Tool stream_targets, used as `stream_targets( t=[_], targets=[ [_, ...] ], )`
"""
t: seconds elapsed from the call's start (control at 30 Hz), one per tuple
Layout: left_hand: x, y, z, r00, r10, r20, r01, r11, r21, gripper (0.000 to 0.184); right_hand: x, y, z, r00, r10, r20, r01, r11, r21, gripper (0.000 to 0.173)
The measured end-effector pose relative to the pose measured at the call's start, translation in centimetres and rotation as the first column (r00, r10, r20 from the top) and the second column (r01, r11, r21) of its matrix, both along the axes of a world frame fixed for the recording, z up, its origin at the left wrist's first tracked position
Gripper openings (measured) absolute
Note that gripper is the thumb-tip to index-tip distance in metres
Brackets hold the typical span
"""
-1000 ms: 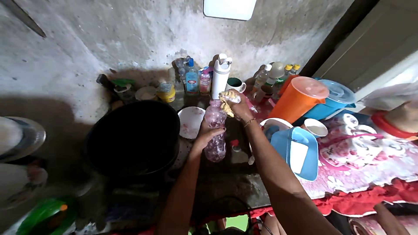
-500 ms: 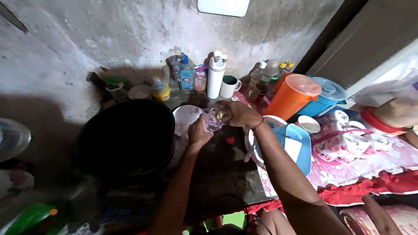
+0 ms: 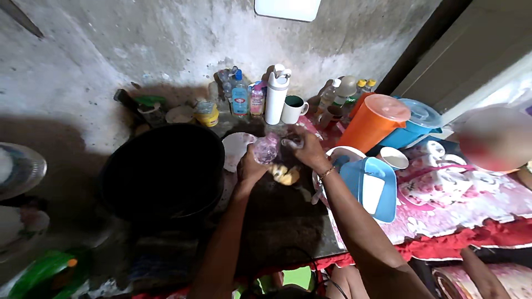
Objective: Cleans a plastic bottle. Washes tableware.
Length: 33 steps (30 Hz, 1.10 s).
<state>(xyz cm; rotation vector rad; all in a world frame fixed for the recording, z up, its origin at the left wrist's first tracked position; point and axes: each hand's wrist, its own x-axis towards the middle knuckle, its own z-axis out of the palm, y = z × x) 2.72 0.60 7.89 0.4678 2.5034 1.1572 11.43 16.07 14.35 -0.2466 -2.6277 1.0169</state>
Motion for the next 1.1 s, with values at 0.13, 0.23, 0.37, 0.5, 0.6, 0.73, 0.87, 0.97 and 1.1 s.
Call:
stream_targets(
  t=[0.13, 0.23, 0.37, 0.5, 0.6, 0.73, 0.87, 0.97, 1.1],
  targets=[
    [1.3, 0.8, 0.8, 0.992, -0.049, -0.119, 0.043, 0.998, -0.052, 0.076, -0.4, -1.2, 2.1, 0.98, 0.122, 0.158, -0.141, 0.983, 0.114, 0.07],
    [1.2, 0.8, 0.6, 0.974, -0.13, -0.186, 0.128, 0.992, -0.024, 0.071, -0.4, -0.4, 2.3, 0.936, 0.221, 0.276, -0.197, 0.974, -0.11, 0.075],
    [-1.8, -0.9, 0.1, 0.876, -0.48, 0.052, 0.458, 0.86, 0.225, 0.08, 0.0, 1.1, 1.4, 0.878, 0.425, 0.221, -0.399, 0.904, -0.152, 0.062],
    [-1.4, -0.1, -0.6, 0.895, -0.437, 0.092, 0.396, 0.871, 0.29, 0.081, 0.2, -0.1, 1.9, 0.948, 0.288, 0.139, -0.294, 0.955, 0.03, 0.045],
    [2.3, 2.1, 0.6, 0.982, -0.101, -0.16, 0.103, 0.995, 0.0, 0.081, -1.2, -0.6, 1.6, 0.984, 0.009, 0.176, -0.006, 1.0, -0.019, 0.039],
    [2.3, 1.8, -0.4, 0.992, -0.079, -0.098, 0.083, 0.996, 0.037, 0.08, -2.1, -0.6, 0.4, 0.981, 0.108, 0.159, -0.129, 0.983, 0.133, 0.04],
    [0.3, 0.2, -3.5, 0.973, -0.23, -0.012, 0.221, 0.92, 0.323, 0.085, -1.4, -0.8, 0.5, 0.927, 0.346, 0.146, -0.375, 0.871, 0.317, 0.04],
    [-0.2, -0.6, -4.8, 0.991, -0.131, -0.001, 0.123, 0.929, 0.35, 0.087, -0.7, -1.5, -0.8, 0.94, 0.334, -0.073, -0.298, 0.904, 0.306, 0.039],
    [-0.7, -2.8, -6.9, 0.994, 0.059, 0.093, -0.087, 0.939, 0.332, 0.093, 1.0, -4.5, -2.1, 0.989, -0.038, 0.143, 0.016, 0.988, 0.15, 0.02]
  ],
)
